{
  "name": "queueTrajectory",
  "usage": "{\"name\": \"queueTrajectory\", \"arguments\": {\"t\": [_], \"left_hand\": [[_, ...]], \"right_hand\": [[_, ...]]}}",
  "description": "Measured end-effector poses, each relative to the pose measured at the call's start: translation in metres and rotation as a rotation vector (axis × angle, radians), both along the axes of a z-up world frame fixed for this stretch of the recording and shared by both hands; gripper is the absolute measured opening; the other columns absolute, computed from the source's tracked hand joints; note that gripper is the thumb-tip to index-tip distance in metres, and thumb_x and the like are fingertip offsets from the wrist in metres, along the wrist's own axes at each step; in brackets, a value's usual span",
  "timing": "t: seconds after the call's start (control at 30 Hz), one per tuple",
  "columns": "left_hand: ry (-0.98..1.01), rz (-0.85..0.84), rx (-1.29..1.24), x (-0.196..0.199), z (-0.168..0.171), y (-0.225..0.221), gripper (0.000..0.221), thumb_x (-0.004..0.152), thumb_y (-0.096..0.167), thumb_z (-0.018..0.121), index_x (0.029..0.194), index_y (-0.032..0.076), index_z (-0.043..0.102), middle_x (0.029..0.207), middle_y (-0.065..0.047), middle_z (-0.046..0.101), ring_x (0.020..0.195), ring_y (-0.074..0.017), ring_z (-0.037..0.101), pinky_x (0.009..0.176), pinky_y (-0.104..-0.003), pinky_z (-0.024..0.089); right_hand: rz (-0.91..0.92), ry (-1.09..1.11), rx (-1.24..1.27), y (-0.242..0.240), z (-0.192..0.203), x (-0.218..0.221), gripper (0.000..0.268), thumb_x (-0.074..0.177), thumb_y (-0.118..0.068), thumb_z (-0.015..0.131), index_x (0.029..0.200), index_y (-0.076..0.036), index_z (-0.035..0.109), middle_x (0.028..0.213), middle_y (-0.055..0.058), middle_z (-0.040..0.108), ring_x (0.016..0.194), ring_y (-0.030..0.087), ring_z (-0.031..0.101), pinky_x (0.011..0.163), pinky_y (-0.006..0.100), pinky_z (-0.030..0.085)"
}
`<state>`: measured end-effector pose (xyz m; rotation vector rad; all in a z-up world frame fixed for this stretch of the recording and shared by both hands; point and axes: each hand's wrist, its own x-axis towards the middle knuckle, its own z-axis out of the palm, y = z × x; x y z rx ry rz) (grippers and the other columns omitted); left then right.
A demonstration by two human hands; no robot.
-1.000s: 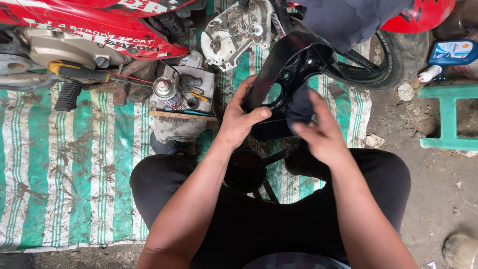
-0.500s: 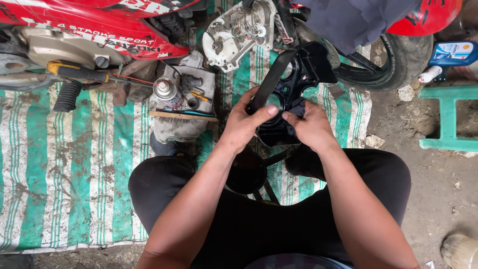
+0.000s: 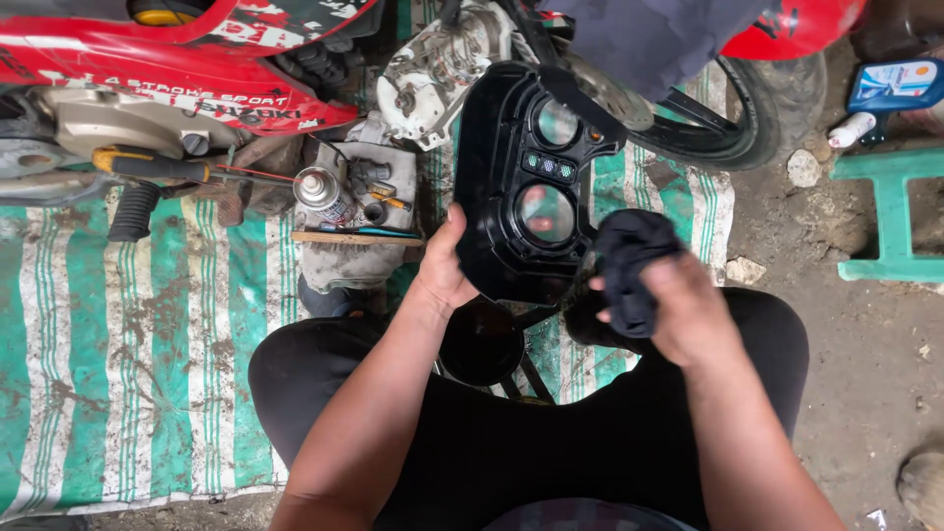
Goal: Cleaning a motorcycle instrument cluster housing using a cloth
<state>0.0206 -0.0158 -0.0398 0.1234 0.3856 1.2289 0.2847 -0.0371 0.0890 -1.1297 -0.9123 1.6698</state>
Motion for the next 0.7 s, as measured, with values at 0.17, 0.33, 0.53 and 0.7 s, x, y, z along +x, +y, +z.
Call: {"name": "queueTrajectory", "arguments": {"t": [0.17, 0.33, 0.53, 0.7], "left_hand": [[0.065, -0.03, 0.164, 0.023, -0.043, -0.008, 0.082, 0.091, 0.067, 0.083, 0.147, 0.009, 0.072, 0.143, -0.02, 0.075, 0.132, -0.035, 0.074, 0.122, -0.06, 0.052], [-0.087, -0.027, 0.332, -0.005, 0.006, 0.006, 0.148, 0.055, 0.1, 0.078, 0.17, 0.012, 0.047, 0.169, -0.019, 0.056, 0.154, -0.0407, 0.056, 0.13, -0.063, 0.045], [-0.049, -0.148, 0.292, -0.036, 0.055, 0.006, 0.154, 0.06, 0.104, 0.048, 0.177, 0.005, 0.035, 0.178, -0.02, 0.044, 0.164, -0.037, 0.044, 0.138, -0.052, 0.032], [0.6, -0.174, 0.624, -0.044, 0.078, 0.003, 0.124, 0.07, 0.015, 0.096, 0.176, 0.004, 0.033, 0.174, -0.021, 0.049, 0.161, -0.0327, 0.047, 0.139, -0.042, 0.026]], "right_hand": [[0.079, -0.376, 0.272, 0.015, -0.03, -0.016, 0.066, 0.082, -0.003, 0.092, 0.141, 0.002, 0.063, 0.127, 0.025, 0.079, 0.119, 0.036, 0.077, 0.104, 0.058, 0.065], [0.228, -0.721, 0.23, 0.049, 0.036, -0.004, 0.056, 0.076, 0.004, 0.09, 0.13, 0.0, 0.076, 0.111, 0.025, 0.083, 0.105, 0.035, 0.08, 0.091, 0.051, 0.067], [0.769, -1.438, 0.073, 0.105, 0.121, -0.031, 0.03, 0.083, -0.017, 0.086, 0.113, -0.015, 0.08, 0.095, 0.002, 0.087, 0.084, 0.023, 0.078, 0.081, 0.039, 0.06], [1.035, -1.706, 0.171, 0.133, 0.146, -0.05, 0.033, 0.078, -0.038, 0.091, 0.095, -0.012, 0.082, 0.084, 0.003, 0.083, 0.079, 0.027, 0.072, 0.079, 0.04, 0.057]]}}
